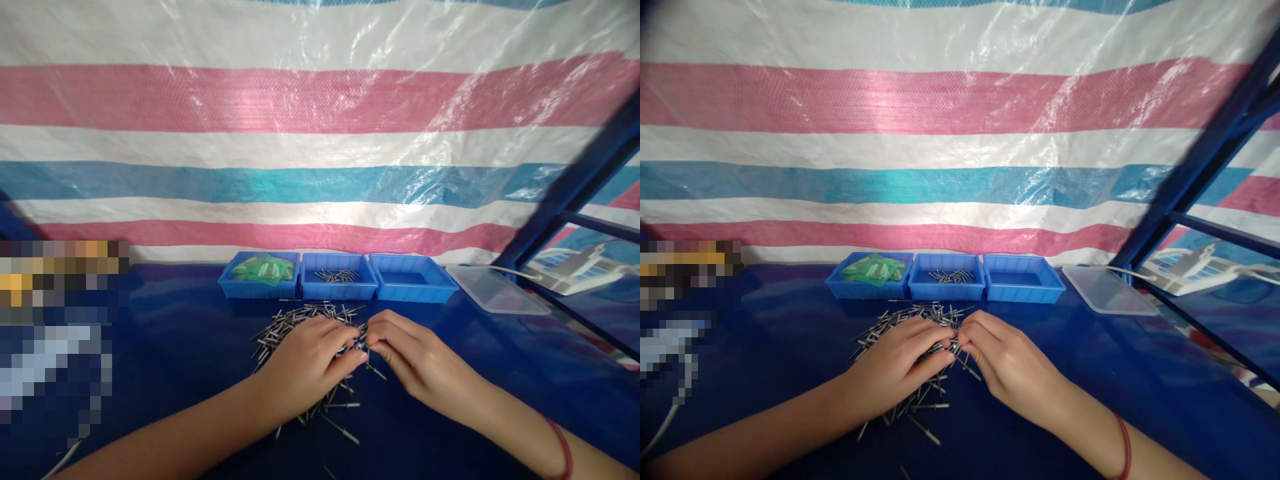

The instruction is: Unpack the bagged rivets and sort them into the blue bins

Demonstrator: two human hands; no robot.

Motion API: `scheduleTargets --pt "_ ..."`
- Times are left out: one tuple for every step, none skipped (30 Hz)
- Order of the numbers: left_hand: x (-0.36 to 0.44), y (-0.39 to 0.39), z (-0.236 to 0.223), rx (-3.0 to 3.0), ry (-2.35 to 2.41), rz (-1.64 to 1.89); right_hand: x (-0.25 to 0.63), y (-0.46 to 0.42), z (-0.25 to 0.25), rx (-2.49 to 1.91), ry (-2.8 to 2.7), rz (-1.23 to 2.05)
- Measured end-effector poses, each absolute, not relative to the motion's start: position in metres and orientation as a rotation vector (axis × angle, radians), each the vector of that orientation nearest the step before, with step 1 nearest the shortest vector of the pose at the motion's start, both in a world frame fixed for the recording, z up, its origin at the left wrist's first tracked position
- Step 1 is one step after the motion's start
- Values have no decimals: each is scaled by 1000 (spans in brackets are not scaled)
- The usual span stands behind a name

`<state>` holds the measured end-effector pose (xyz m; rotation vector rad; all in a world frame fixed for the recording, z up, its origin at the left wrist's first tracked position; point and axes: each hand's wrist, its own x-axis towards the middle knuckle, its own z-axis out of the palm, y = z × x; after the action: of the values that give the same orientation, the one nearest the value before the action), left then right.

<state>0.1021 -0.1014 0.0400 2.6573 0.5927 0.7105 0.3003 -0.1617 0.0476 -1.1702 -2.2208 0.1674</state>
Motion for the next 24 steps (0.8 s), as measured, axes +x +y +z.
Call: scheduleTargets --pt "103 -103 41 2638 583 700 297 -164 47 -1115 -2181 213" --pt "103 -104 41 2619 585 701 293 -166 46 -1076 -2136 252" --pt "104 -105 41 2595 594 708 290 -167 44 -1061 -2076 283" --pt "104 -106 42 2570 604 716 287 -168 42 -1070 -2009 313" --pt "104 -106 42 2543 607 724 285 -169 39 -1093 -1934 340" --pt "105 -107 42 2515 605 730 284 -170 37 -1126 -1857 369" --pt "105 -107 42 2487 605 738 283 -170 35 -1155 -1782 402" --pt "105 -107 42 2460 611 749 282 -170 34 -1178 -1713 440" --pt "106 -107 42 2437 621 762 281 -170 33 -1190 -1655 479" --pt "106 -107 42 2419 632 778 281 -170 33 -1198 -1612 514" --pt "106 -107 41 2405 643 791 281 -170 33 -1202 -1586 541" --pt "107 -108 41 2397 649 797 280 -170 34 -1202 -1581 559" --pt "107 -108 41 2396 648 800 280 -170 35 -1198 -1590 563" --pt "107 -108 41 2399 644 803 279 -170 36 -1191 -1608 556" --pt "108 -109 42 2402 644 808 279 -171 37 -1176 -1630 538" --pt "108 -109 42 2403 647 815 278 -171 38 -1155 -1654 515" --pt "108 -109 42 2403 649 823 278 -172 39 -1129 -1680 487" --pt "108 -110 43 2405 646 832 278 -173 41 -1105 -1705 459" --pt "107 -110 43 2406 639 843 278 -174 42 -1086 -1730 430" --pt "107 -110 44 2408 629 853 278 -175 43 -1073 -1751 405" --pt "107 -110 44 2408 618 867 278 -175 43 -1068 -1764 382" --pt "106 -109 45 2404 607 889 279 -176 44 -1071 -1771 363" --pt "106 -109 45 2396 601 915 280 -175 43 -1080 -1772 347" --pt "105 -108 45 2387 597 941 281 -175 42 -1093 -1771 338"
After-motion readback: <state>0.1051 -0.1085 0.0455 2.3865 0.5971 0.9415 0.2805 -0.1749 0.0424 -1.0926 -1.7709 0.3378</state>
